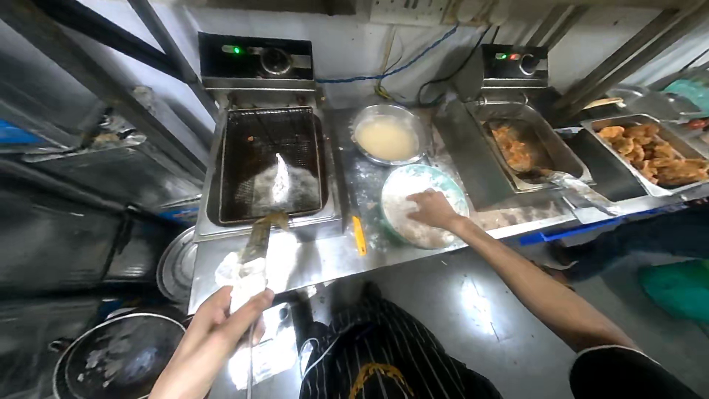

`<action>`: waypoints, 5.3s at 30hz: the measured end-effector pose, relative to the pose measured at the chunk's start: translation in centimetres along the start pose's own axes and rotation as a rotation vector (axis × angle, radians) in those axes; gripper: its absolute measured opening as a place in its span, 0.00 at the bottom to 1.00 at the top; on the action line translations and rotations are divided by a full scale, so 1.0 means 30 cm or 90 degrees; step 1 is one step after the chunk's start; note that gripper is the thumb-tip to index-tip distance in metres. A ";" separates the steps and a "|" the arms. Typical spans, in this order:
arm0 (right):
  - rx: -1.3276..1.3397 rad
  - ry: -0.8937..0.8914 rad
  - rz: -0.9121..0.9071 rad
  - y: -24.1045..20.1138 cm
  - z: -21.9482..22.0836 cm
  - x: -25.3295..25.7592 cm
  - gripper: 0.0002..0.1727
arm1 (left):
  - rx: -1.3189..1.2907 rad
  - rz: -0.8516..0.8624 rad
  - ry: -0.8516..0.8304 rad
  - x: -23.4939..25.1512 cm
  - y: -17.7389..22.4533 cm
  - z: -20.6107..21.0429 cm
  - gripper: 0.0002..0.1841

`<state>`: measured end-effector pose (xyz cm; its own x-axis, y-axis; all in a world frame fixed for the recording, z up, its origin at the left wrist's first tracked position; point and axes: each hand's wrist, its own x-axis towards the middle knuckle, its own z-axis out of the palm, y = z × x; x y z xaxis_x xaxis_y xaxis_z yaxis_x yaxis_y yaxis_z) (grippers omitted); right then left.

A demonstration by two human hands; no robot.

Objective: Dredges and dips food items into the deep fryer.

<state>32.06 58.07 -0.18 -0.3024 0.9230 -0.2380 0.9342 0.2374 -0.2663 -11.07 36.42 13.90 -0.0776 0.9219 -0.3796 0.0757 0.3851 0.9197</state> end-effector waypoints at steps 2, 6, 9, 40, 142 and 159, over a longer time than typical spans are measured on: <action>-0.038 0.002 0.006 -0.002 0.000 0.008 0.19 | -0.004 -0.002 0.000 -0.001 0.004 -0.001 0.04; 0.064 0.044 -0.055 -0.003 -0.133 -0.010 0.15 | 0.006 -0.008 -0.005 -0.003 0.006 -0.005 0.04; 0.072 0.059 -0.115 -0.003 -0.214 -0.011 0.13 | -0.004 -0.009 -0.004 -0.004 0.002 0.000 0.04; 0.354 -0.088 -0.363 -0.818 -0.774 0.235 0.08 | -0.069 -0.021 -0.082 0.022 0.013 -0.035 0.05; 0.202 0.170 -0.232 0.022 -0.382 -0.163 0.08 | 0.208 0.211 -0.117 0.259 -0.196 0.509 0.22; 0.316 0.170 -0.260 0.088 -0.525 -0.218 0.10 | 0.033 0.289 -0.303 0.525 0.109 0.823 0.15</action>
<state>39.49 57.43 15.38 -0.4944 0.8476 0.1926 0.5392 0.4728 -0.6969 12.51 53.26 8.46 0.4203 0.9068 0.0309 0.0464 -0.0555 0.9974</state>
